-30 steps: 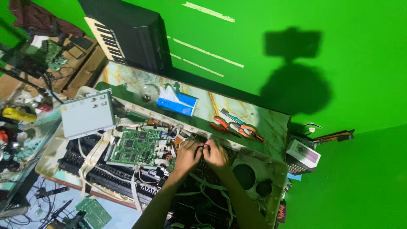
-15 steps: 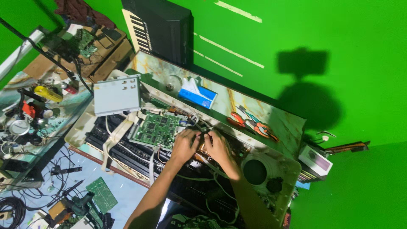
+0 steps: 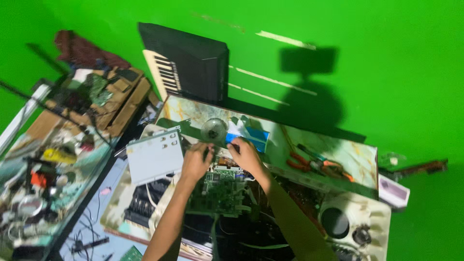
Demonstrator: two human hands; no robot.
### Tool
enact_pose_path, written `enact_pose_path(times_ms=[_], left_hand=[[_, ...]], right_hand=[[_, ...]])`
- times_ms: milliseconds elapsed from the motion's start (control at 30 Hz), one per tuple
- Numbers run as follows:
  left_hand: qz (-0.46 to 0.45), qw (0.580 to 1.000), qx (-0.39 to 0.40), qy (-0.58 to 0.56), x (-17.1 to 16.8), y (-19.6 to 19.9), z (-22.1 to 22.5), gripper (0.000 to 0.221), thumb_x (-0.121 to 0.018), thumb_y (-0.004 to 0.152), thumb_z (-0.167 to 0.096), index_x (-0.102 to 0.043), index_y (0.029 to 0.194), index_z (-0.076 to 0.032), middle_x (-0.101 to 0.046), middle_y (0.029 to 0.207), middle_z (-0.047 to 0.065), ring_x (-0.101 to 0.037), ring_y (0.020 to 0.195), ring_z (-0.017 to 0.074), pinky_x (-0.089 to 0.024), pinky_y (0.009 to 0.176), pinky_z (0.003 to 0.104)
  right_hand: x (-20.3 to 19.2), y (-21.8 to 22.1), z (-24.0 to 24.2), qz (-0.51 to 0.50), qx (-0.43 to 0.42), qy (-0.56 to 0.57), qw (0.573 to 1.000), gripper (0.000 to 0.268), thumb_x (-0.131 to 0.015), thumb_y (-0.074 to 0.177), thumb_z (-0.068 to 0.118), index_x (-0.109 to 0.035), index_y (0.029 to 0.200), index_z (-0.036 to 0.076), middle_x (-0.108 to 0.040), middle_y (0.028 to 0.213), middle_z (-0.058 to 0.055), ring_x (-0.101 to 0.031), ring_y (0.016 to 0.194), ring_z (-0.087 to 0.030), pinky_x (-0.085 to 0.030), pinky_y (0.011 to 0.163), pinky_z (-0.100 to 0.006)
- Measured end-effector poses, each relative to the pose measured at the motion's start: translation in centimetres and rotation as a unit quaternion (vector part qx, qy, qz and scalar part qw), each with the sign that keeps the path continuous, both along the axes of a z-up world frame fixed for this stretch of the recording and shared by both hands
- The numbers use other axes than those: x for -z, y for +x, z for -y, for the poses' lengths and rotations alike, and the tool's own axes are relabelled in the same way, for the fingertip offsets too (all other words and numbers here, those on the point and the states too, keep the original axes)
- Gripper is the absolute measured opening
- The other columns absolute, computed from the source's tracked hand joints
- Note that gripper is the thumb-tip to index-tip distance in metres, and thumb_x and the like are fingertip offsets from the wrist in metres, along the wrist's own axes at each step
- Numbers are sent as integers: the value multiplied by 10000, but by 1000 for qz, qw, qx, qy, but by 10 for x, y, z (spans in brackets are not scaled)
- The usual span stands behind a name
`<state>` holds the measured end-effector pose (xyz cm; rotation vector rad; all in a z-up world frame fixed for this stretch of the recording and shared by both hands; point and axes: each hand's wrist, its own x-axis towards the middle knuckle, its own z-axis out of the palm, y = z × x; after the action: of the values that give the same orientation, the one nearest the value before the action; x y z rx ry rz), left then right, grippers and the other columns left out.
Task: The person uses a screwdriver to remove screws from circuit boards and internal components of an opened electronic keyboard, handling wires and metal parts.
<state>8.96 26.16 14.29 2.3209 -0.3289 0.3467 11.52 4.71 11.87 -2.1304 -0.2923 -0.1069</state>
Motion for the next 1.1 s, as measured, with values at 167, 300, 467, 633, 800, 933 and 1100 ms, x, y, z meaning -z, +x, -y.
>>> enact_pose_path(times_ms=[167,300,467,633,800,933,1100], left_hand=[[-56,998,16,23,9,51,-27,247,-704,896,-158,-735,1131,-88,-713,1101,203,-650,1059,442,-526,871,481],[-149,989,10,17,20,73,-32,262,-695,896,-197,-731,1148,-137,-691,1178,164,-673,1000,421,-541,875,482],[-136,981,-14,137,37,96,-30,318,-710,877,-217,-712,1185,-139,-683,1206,125,-656,1103,358,-469,965,532],[-167,972,-47,158,45,100,-27,332,-729,857,-243,-715,1178,-160,-684,1208,103,-635,1143,322,-427,1011,552],[-161,977,-36,133,56,102,-27,312,-710,901,-231,-712,1200,-139,-686,1216,121,-647,1136,339,-458,979,539],[-167,979,-35,109,53,104,-23,338,-715,877,-229,-706,1204,-142,-681,1209,121,-646,1122,341,-473,958,516],[-135,985,-40,95,40,94,-16,356,-731,848,-226,-707,1187,-119,-689,1204,124,-648,1116,346,-477,943,510]], right_hand=[[32,52,-31,32,16,21,999,181,-732,906,204,-703,952,32,-742,858,-146,-705,687,-276,-541,626,-370],[48,75,-47,39,22,28,999,169,-753,865,161,-689,958,35,-736,891,-140,-716,721,-269,-551,636,-350],[69,100,-59,96,11,24,995,181,-762,888,161,-677,972,25,-723,900,-140,-720,784,-270,-558,682,-348],[80,112,-69,49,34,-10,998,170,-765,850,148,-702,961,36,-740,881,-132,-704,729,-276,-545,638,-371],[77,112,-75,99,32,-34,994,225,-765,873,158,-699,1056,43,-741,936,-145,-718,818,-283,-557,703,-368],[67,103,-75,-67,47,-30,996,269,-738,882,184,-698,1120,65,-751,994,-134,-730,805,-305,-567,731,-384],[65,91,-70,99,-6,-4,995,314,-724,889,126,-667,1190,54,-747,1106,-155,-738,988,-344,-574,836,-409]])
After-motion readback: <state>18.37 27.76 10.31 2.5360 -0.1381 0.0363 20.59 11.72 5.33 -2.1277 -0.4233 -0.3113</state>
